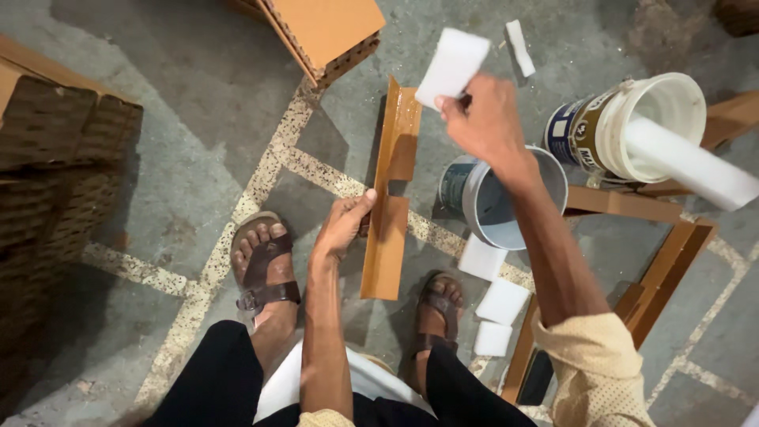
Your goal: The person applies a white adhesive to the edges of a long, narrow cardboard piece using a white foam applicator. They repeatedly dip the applicator into a bucket of adhesive and spread it along the cardboard's length.
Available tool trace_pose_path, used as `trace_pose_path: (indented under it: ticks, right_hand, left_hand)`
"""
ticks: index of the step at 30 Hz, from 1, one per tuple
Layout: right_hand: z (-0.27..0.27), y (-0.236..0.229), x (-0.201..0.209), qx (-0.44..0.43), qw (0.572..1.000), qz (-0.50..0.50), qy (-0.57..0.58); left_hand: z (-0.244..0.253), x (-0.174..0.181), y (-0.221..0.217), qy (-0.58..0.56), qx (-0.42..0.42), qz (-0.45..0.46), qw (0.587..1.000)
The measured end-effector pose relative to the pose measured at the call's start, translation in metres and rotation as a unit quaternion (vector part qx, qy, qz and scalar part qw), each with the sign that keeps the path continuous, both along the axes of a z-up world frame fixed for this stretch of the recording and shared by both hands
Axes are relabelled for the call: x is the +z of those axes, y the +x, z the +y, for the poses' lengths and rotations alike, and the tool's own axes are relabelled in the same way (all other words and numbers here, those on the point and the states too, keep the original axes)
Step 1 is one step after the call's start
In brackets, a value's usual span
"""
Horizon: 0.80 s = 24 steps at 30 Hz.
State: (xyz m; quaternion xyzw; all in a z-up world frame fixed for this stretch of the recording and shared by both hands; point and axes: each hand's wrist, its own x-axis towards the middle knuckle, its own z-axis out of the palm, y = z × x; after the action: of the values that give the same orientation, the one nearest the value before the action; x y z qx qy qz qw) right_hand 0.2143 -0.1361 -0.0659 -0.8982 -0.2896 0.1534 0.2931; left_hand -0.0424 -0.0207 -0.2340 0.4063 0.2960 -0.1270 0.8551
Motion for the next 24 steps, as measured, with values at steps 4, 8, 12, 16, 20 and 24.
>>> trace_pose_path:
  ticks: [4,8,12,16,20,24]
  right_hand:
    - [0.018,0.024,-0.032,0.05,0.997,-0.036,-0.038]
    - [0.025,0.033,-0.053,0.065,0.996,-0.022,-0.052]
    - [0.028,0.035,-0.067,0.06,0.996,-0.005,-0.066]
    - [0.026,0.038,-0.079,0.055,0.997,0.006,-0.061]
    - [0.022,0.041,-0.092,0.085,0.993,-0.041,-0.068]
    - [0.015,0.042,-0.107,0.062,0.994,-0.035,-0.083]
  left_hand:
    - [0.002,0.01,0.003,0.012,-0.029,0.016,0.999]
    - [0.005,0.024,0.009,-0.026,-0.022,0.048,0.998]
    - [0.011,0.031,0.01,0.013,-0.015,0.068,0.997]
    - [0.014,0.033,0.011,0.011,-0.009,0.076,0.997]
    - [0.013,0.033,0.013,0.024,-0.009,0.081,0.996]
    - [0.013,0.034,0.013,0.014,0.001,0.077,0.997]
